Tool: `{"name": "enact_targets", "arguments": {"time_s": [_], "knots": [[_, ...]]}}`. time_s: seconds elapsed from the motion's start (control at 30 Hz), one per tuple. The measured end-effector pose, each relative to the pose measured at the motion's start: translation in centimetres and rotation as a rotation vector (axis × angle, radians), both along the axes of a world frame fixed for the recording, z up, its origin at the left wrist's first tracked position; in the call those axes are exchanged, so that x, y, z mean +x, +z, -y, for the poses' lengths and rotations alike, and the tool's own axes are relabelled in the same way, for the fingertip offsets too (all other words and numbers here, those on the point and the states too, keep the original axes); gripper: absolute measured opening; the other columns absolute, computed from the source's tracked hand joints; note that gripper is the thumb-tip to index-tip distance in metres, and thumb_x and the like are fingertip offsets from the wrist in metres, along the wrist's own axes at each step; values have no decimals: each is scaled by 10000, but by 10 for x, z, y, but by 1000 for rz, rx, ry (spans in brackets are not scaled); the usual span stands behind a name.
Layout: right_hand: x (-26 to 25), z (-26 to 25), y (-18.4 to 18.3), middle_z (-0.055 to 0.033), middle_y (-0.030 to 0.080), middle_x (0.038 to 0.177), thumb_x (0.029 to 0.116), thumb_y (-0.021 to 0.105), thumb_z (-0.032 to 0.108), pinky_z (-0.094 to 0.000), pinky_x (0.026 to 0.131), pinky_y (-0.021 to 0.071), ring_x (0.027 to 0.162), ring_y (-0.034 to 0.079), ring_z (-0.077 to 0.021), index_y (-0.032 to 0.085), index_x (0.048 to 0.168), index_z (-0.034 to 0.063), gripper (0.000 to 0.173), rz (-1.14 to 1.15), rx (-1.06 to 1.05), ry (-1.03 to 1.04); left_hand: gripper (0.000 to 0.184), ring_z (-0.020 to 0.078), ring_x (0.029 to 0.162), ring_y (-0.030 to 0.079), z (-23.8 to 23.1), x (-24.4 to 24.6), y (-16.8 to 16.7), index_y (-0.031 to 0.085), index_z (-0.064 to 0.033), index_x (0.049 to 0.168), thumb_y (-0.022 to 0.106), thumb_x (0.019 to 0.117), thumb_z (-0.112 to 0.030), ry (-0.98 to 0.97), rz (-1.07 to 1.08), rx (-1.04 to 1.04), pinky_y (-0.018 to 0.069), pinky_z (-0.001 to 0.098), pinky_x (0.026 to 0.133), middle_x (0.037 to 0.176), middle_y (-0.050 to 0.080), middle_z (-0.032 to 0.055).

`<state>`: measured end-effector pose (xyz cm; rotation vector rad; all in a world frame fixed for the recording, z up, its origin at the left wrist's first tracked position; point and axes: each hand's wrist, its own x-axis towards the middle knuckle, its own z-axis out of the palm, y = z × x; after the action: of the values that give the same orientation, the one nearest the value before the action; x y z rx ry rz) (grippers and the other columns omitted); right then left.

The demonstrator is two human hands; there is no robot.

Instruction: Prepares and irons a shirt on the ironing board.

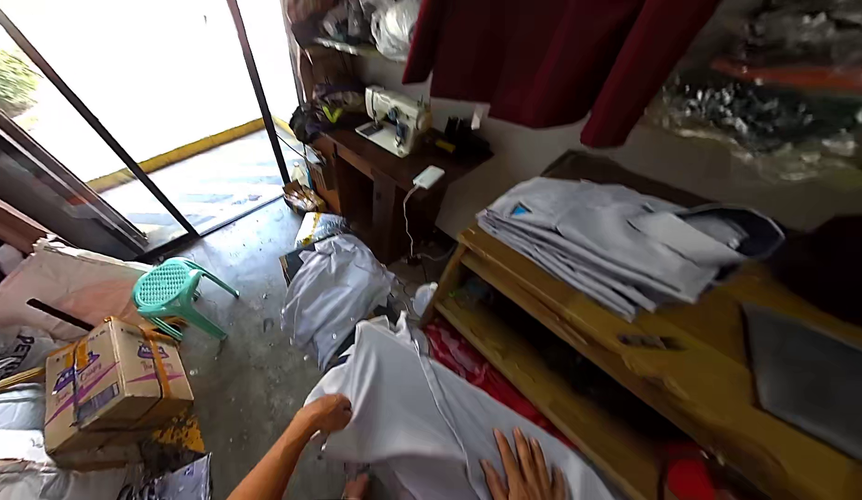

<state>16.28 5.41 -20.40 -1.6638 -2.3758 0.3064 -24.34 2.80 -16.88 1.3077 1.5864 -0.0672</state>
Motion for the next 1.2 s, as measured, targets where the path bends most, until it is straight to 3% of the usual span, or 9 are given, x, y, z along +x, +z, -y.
{"name": "enact_targets", "arguments": {"time_s": [0.13,0.3,0.37,0.5,0.6,0.7,0.77,1.03,1.2], "knots": [[15,-10,-1,-198,475,1564,1006,370,609,-745,1152,214,1479,378,-454,566,1483,134,701,-91,60,34,394,415,1261,577,12,51,23,626,-15,1320,569,993,-226,183,-371,400,460,572,1058,1293,628,247],[38,-7,22,-233,546,1482,1012,390,552,-707,1125,310,1416,461,-461,615,1404,51,674,-238,116,-51,532,373,1222,610,36,135,22,666,-47,1281,679,937,-452,190,-210,798,498,527,1039,1261,664,196],[47,3,23,-243,529,1496,1008,376,559,-722,1122,296,1427,439,-478,605,1418,54,689,-218,100,-65,512,399,1316,565,20,124,8,628,-5,1349,660,958,-334,388,-267,909,442,547,1122,1362,628,226],[54,38,14,-261,436,1569,1008,411,542,-773,1129,200,1480,333,-515,559,1478,78,676,-111,32,-76,754,407,1541,271,-49,48,-21,120,-8,1636,483,976,-35,792,-152,741,223,532,1266,1659,275,243],[54,50,0,-225,407,1602,1032,368,535,-756,1155,162,1503,301,-499,518,1520,126,655,-51,62,-75,882,330,1347,560,-83,26,-29,-46,-93,1649,537,989,-35,803,72,512,458,500,1120,1499,518,224],[54,53,-6,-196,434,1595,1030,322,559,-737,1158,176,1500,327,-473,532,1513,144,670,-43,103,-79,415,376,1224,616,-86,26,-39,475,36,1454,442,1068,-112,784,118,372,474,546,1054,1314,619,283],[55,51,-5,-189,435,1596,1032,313,575,-739,1159,173,1501,328,-470,532,1513,143,683,-48,98,-75,369,396,1240,601,-72,27,-38,600,55,1313,399,1091,-160,773,34,339,458,574,1061,1301,622,291],[54,43,-7,-170,436,1601,1028,270,625,-731,1176,153,1510,319,-455,528,1519,162,722,-36,111,-91,350,421,1062,643,31,67,-27,647,77,1186,534,1035,-217,85,-116,-205,488,616,919,1162,655,297],[70,19,-14,-104,444,1609,1036,236,636,-725,1175,152,1519,317,-426,527,1523,259,681,6,156,-27,394,412,1197,634,52,109,9,626,-11,1315,539,1024,-261,132,-363,226,489,601,1014,1305,641,236]]}}
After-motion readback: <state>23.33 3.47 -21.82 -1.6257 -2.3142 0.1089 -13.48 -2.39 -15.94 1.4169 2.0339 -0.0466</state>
